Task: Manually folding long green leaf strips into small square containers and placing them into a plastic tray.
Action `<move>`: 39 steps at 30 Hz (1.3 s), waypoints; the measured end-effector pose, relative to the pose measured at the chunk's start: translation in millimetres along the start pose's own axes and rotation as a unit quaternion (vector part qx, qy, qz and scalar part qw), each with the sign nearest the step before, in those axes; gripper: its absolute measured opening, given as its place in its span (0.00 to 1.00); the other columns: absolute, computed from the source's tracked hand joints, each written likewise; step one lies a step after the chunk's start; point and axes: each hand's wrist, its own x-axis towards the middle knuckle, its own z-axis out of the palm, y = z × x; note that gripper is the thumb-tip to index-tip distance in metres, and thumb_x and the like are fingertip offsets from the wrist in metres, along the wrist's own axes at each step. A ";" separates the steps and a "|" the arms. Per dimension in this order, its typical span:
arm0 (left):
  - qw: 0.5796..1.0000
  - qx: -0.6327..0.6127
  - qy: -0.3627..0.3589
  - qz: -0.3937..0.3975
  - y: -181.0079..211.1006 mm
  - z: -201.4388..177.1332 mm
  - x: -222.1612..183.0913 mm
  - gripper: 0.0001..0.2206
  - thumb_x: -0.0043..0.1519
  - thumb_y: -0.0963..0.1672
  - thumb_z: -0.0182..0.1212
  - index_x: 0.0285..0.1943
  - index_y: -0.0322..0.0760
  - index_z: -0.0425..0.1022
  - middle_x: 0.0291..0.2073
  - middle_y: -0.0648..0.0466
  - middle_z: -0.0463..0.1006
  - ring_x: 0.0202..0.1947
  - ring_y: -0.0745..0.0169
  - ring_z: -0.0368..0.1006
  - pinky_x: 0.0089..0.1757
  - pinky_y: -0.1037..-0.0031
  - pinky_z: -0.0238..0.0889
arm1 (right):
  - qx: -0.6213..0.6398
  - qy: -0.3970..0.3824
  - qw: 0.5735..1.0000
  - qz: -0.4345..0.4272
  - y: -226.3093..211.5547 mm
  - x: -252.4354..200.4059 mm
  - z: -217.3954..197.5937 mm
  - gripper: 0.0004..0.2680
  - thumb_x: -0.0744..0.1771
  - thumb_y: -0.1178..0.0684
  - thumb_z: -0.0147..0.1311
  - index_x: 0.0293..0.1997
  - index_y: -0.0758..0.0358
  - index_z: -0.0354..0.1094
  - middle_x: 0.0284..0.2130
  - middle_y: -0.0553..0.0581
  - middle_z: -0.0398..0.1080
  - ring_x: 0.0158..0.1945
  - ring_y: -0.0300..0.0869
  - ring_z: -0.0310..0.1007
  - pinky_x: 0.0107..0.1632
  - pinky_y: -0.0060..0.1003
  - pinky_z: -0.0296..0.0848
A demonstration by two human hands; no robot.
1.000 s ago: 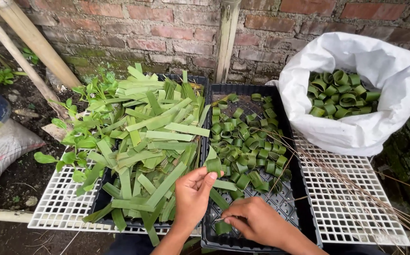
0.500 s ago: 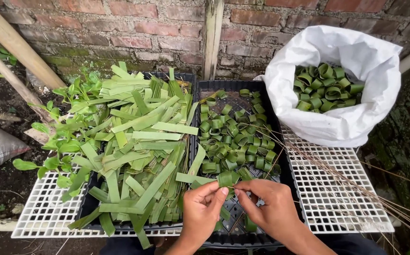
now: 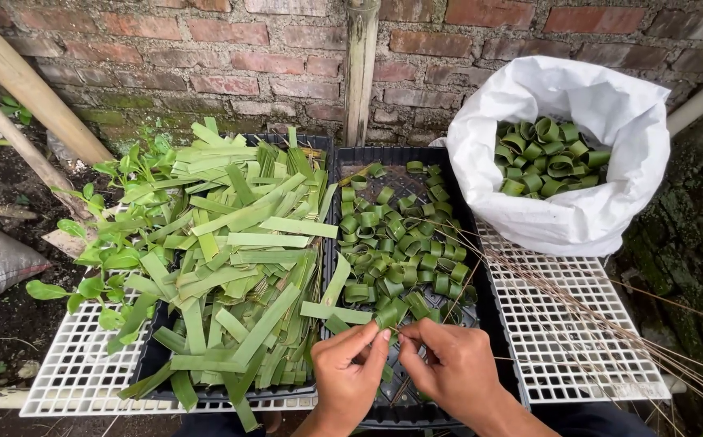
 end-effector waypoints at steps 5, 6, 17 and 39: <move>0.997 0.028 0.014 0.070 -6.3 3.8 -4.7 0.07 0.59 0.35 0.62 0.45 0.25 0.82 0.26 0.49 0.82 0.20 0.70 0.68 0.22 0.80 0.62 | -0.010 0.009 1.000 0.003 0.6 -5.8 3.5 0.02 0.63 0.55 0.58 0.30 0.54 0.73 0.10 0.43 0.63 0.11 0.32 0.57 0.16 0.30 0.57; 0.996 0.034 0.015 0.085 -5.8 5.1 -4.2 0.07 0.59 0.34 0.63 0.44 0.23 0.82 0.28 0.47 0.83 0.21 0.68 0.72 0.22 0.80 0.67 | -0.003 0.008 1.000 0.007 0.9 -6.6 3.5 0.02 0.63 0.55 0.58 0.29 0.54 0.73 0.10 0.43 0.63 0.11 0.32 0.57 0.16 0.31 0.57; 0.987 0.074 0.029 0.140 -8.6 6.4 -1.4 0.03 0.59 0.34 0.61 0.37 0.23 0.80 0.27 0.46 0.83 0.23 0.62 0.79 0.27 0.77 0.77 | 0.055 0.014 0.998 0.031 14.3 -16.5 20.7 0.03 0.63 0.55 0.58 0.28 0.54 0.73 0.11 0.43 0.64 0.11 0.31 0.56 0.16 0.30 0.57; 0.981 -0.036 -0.054 -0.182 -24.6 -2.2 -0.2 0.10 0.60 0.41 0.64 0.47 0.33 0.87 0.15 0.55 0.83 0.11 0.69 0.78 0.16 0.80 0.70 | 0.076 -0.073 0.994 0.028 14.7 11.5 -3.5 0.04 0.66 0.53 0.57 0.37 0.58 0.76 0.26 0.50 0.79 0.24 0.38 0.77 0.27 0.33 0.75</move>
